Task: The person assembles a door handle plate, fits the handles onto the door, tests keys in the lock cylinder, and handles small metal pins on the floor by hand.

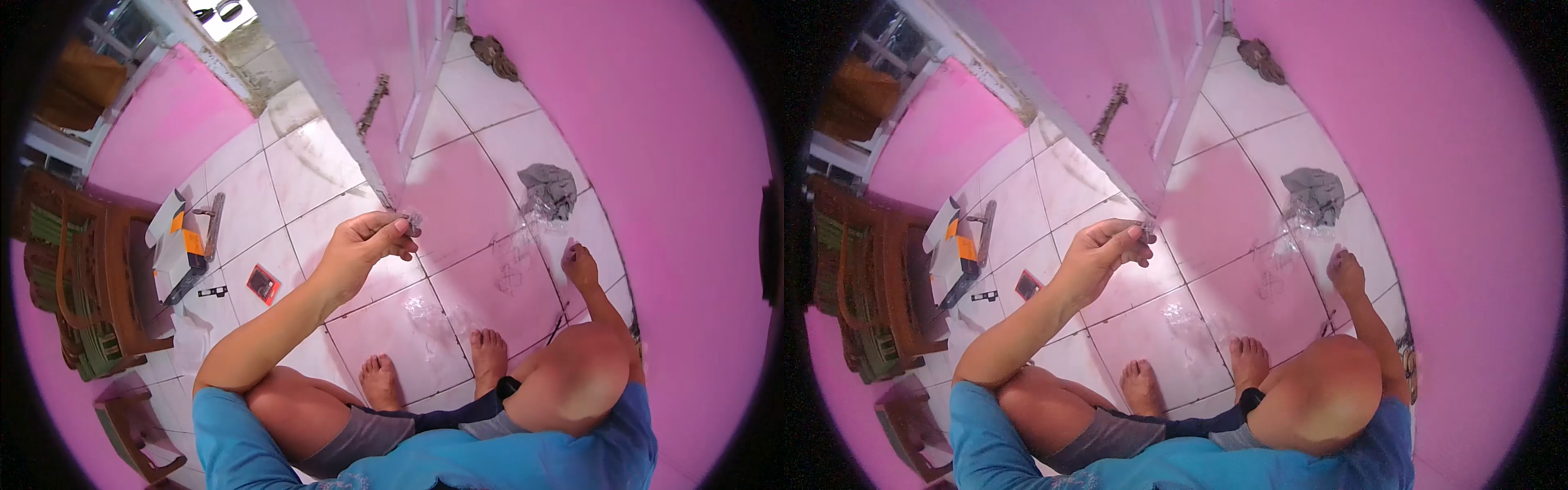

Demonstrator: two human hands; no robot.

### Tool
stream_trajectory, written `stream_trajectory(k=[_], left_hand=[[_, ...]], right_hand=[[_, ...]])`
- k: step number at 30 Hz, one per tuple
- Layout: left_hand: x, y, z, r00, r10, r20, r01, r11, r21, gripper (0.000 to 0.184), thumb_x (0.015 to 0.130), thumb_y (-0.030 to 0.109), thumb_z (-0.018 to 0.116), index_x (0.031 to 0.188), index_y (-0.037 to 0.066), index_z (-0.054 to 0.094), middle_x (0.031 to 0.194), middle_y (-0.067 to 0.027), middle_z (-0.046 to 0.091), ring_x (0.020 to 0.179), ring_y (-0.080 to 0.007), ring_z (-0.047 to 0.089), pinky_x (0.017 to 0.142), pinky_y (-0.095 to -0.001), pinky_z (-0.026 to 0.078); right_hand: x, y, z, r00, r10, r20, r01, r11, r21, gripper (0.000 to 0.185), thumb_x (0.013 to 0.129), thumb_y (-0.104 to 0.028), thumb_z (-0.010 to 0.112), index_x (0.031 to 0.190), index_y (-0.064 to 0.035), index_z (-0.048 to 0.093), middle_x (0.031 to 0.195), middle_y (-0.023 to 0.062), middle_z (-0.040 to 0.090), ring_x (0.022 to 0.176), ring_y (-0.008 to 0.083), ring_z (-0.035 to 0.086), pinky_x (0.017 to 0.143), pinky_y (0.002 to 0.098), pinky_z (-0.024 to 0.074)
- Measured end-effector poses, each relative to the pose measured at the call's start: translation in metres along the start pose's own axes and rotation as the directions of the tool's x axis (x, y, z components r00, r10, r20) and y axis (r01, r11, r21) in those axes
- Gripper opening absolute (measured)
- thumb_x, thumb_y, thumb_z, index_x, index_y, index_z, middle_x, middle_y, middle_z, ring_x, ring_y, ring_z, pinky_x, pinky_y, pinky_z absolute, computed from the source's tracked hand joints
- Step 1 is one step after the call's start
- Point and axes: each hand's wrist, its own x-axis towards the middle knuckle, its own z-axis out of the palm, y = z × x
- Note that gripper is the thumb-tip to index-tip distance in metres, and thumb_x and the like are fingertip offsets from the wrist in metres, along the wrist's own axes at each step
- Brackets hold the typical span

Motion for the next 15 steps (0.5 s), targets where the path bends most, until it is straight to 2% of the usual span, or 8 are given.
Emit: stream_trajectory(k=[1,2,4,6,8,10,12,15], left_hand=[[-0.003,0.005,0.001,1.0,0.007,0.006,-0.007,1.0,0.004,0.025,0.099,0.021,0.065,0.106,-0.003,0.067,0.099,-0.0119,0.071,0.085,-0.0188,0.068,0.081,-0.0354,0.055],[-0.004,0.009,0.002,1.0,0.013,0.014,-0.013,1.0,0.009,0.025,0.099,0.022,0.065,0.105,-0.003,0.067,0.1,-0.0118,0.071,0.085,-0.0188,0.068,0.081,-0.0356,0.055],[-0.003,0.015,0.003,0.999,0.043,0.005,-0.043,0.999,0.0,0.025,0.099,0.022,0.065,0.105,-0.002,0.066,0.1,-0.0117,0.071,0.086,-0.019,0.068,0.08,-0.0361,0.055],[-0.004,0.019,0.005,0.998,0.06,0.008,-0.06,0.998,-0.012,0.025,0.099,0.023,0.065,0.105,-0.002,0.066,0.1,-0.0116,0.071,0.086,-0.0192,0.068,0.08,-0.0365,0.055],[-0.002,0.025,0.007,0.994,0.112,0.021,-0.111,0.993,-0.05,0.023,0.1,0.021,0.065,0.106,-0.001,0.064,0.1,-0.0113,0.071,0.087,-0.0194,0.068,0.079,-0.0374,0.055],[-0.002,0.03,0.012,0.992,0.12,0.027,-0.118,0.991,-0.068,0.022,0.1,0.02,0.064,0.106,-0.001,0.064,0.1,-0.0112,0.07,0.086,-0.0196,0.068,0.079,-0.0372,0.055],[-0.004,0.033,0.015,0.992,0.125,0.033,-0.122,0.989,-0.086,0.021,0.1,0.019,0.063,0.106,-0.001,0.064,0.099,-0.0111,0.07,0.086,-0.0198,0.068,0.078,-0.037,0.055],[-0.004,0.035,0.017,0.988,0.148,0.047,-0.141,0.982,-0.128,0.02,0.1,0.018,0.062,0.106,-0.001,0.064,0.098,-0.0108,0.07,0.086,-0.02,0.068,0.078,-0.0367,0.055]], right_hand=[[0.003,-0.018,-0.018,0.998,-0.001,0.062,0.004,0.999,-0.04,0.032,0.087,-0.018,0.067,0.109,0.0019,0.057,0.092,0.0223,0.068,0.087,0.0399,0.068,0.076,0.0471,0.0536],[0.014,-0.037,-0.035,0.998,-0.015,0.055,0.017,0.999,-0.038,0.032,0.087,-0.018,0.067,0.109,0.0019,0.057,0.092,0.0223,0.068,0.087,0.0399,0.068,0.076,0.0471,0.0536],[0.045,-0.087,-0.072,0.936,0.084,0.341,-0.106,0.993,0.047,0.034,0.088,-0.014,0.065,0.117,-0.0014,0.054,0.107,0.0196,0.066,0.094,0.0401,0.066,0.08,0.0437,0.054],[0.058,-0.152,-0.109,0.948,-0.073,0.309,-0.013,0.964,0.266,0.032,0.09,-0.007,0.062,0.12,-0.0027,0.055,0.115,0.016,0.064,0.094,0.0376,0.067,0.085,0.0396,0.0541],[0.061,-0.224,-0.153,0.882,-0.442,0.161,0.306,0.8,0.516,0.036,0.093,-0.001,0.061,0.127,0.0014,0.051,0.11,0.0109,0.062,0.098,0.0236,0.066,0.092,0.0352,0.0522],[0.066,-0.289,-0.198,0.774,-0.568,0.279,0.237,0.669,0.704,0.035,0.097,-0.002,0.059,0.131,0.0006,0.05,0.109,0.0091,0.063,0.102,0.021,0.066,0.096,0.036,0.051],[0.063,-0.335,-0.219,0.718,-0.564,0.407,-0.058,0.535,0.843,0.032,0.098,-0.007,0.061,0.128,0.0012,0.052,0.11,0.0092,0.062,0.104,0.0173,0.065,0.094,0.0342,0.0525],[0.056,-0.376,-0.236,0.734,-0.562,0.382,0.03,0.588,0.808,0.031,0.098,-0.017,0.065,0.121,0.0021,0.058,0.107,0.0096,0.068,0.095,0.0155,0.068,0.086,0.0305,0.0535]])
